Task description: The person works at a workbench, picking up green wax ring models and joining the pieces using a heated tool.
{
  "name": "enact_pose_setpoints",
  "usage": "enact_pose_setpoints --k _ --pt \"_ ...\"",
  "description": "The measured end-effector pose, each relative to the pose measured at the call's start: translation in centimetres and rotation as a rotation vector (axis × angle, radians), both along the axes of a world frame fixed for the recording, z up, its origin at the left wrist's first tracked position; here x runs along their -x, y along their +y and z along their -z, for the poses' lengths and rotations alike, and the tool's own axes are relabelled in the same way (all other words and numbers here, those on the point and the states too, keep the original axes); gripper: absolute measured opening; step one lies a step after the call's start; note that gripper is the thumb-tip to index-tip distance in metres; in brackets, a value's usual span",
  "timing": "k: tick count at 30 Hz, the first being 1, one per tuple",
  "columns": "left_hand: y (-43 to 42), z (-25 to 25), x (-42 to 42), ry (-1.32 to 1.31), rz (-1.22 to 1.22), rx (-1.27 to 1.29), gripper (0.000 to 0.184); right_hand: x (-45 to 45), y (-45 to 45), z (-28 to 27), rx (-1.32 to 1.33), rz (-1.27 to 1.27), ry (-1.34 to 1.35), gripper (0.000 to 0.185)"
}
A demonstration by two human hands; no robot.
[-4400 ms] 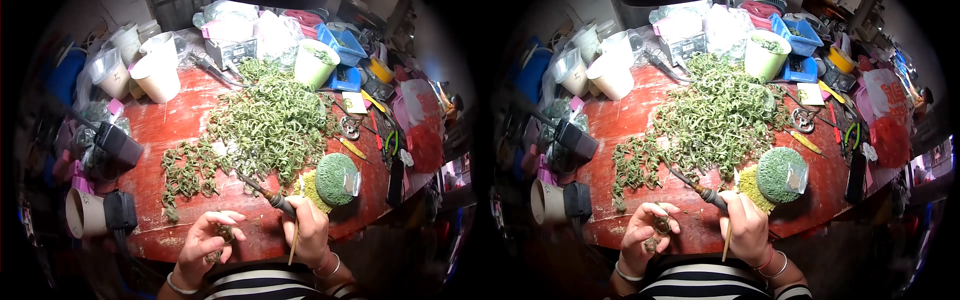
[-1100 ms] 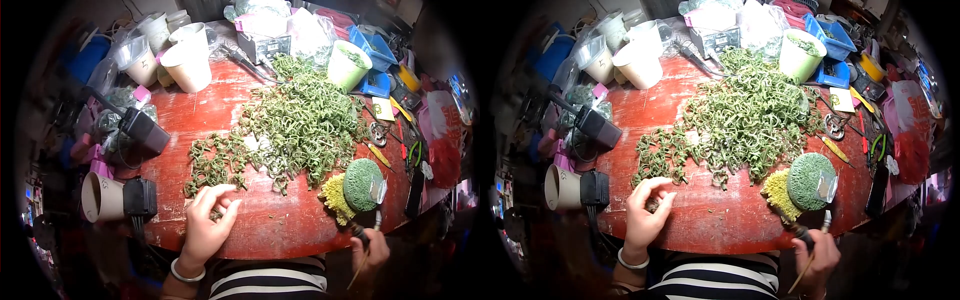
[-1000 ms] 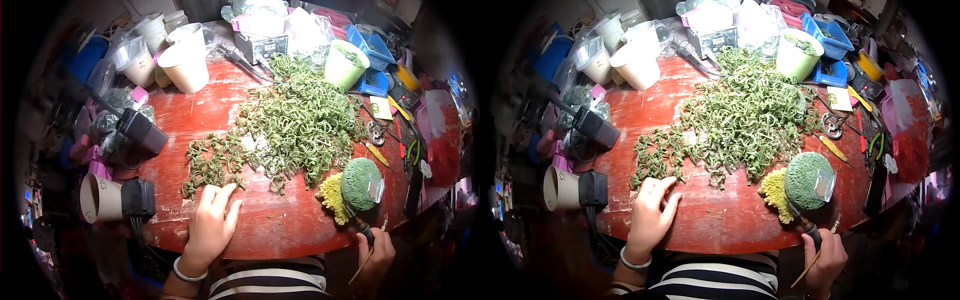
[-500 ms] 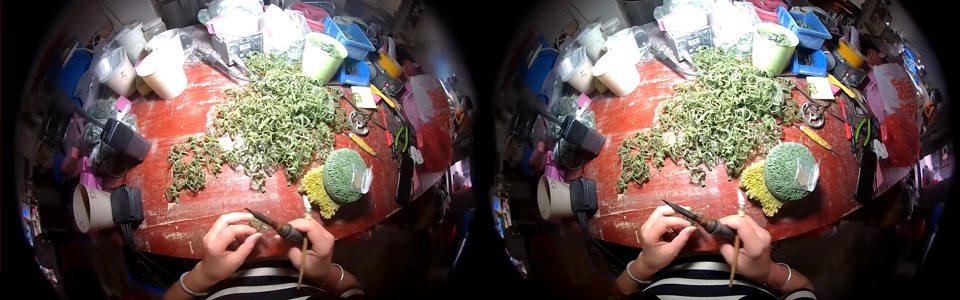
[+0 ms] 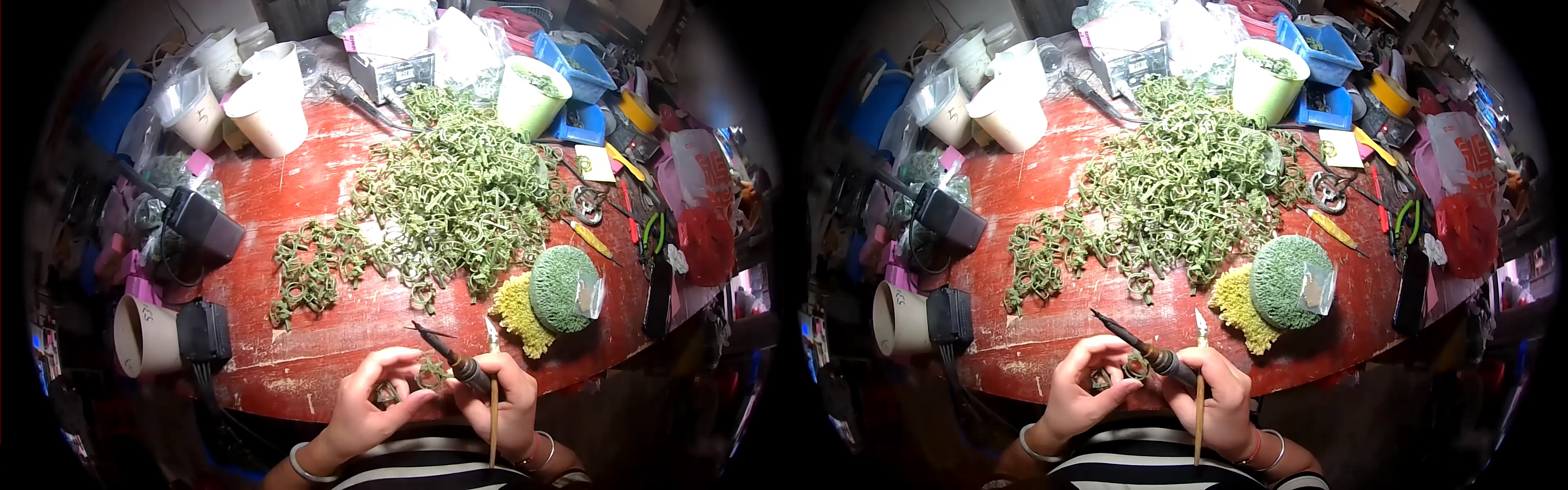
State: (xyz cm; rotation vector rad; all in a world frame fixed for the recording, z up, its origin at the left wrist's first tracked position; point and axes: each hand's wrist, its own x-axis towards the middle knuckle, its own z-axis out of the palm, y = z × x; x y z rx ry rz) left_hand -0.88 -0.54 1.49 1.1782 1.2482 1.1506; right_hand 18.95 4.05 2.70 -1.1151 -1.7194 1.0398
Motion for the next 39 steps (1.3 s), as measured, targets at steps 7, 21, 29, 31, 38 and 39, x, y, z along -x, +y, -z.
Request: enact_pose_setpoints --k 7,21,29,31,38,39 --pt "0.04 0.03 -0.11 -0.069 -0.021 0.049 0.033 -0.06 -0.12 0.28 0.043 -0.026 0.014 0.021" --pt "0.50 -0.40 0.39 0.040 0.031 -0.100 0.032 0.14 0.11 0.33 0.020 -0.050 -0.029 0.024" --pt "0.56 0.00 0.51 0.026 0.019 -0.130 0.030 0.11 0.09 -0.05 0.082 -0.056 -0.033 0.028" --pt "0.50 -0.12 0.56 0.048 0.027 -0.100 0.030 0.25 0.18 0.33 0.021 -0.034 -0.022 0.025" --pt "0.45 0.17 0.55 0.001 0.027 -0.099 0.030 0.21 0.24 0.15 0.015 -0.037 -0.030 0.024" --pt "0.41 0.40 0.62 -0.037 0.030 -0.101 0.030 0.20 0.26 0.16 0.011 -0.038 -0.026 0.024"
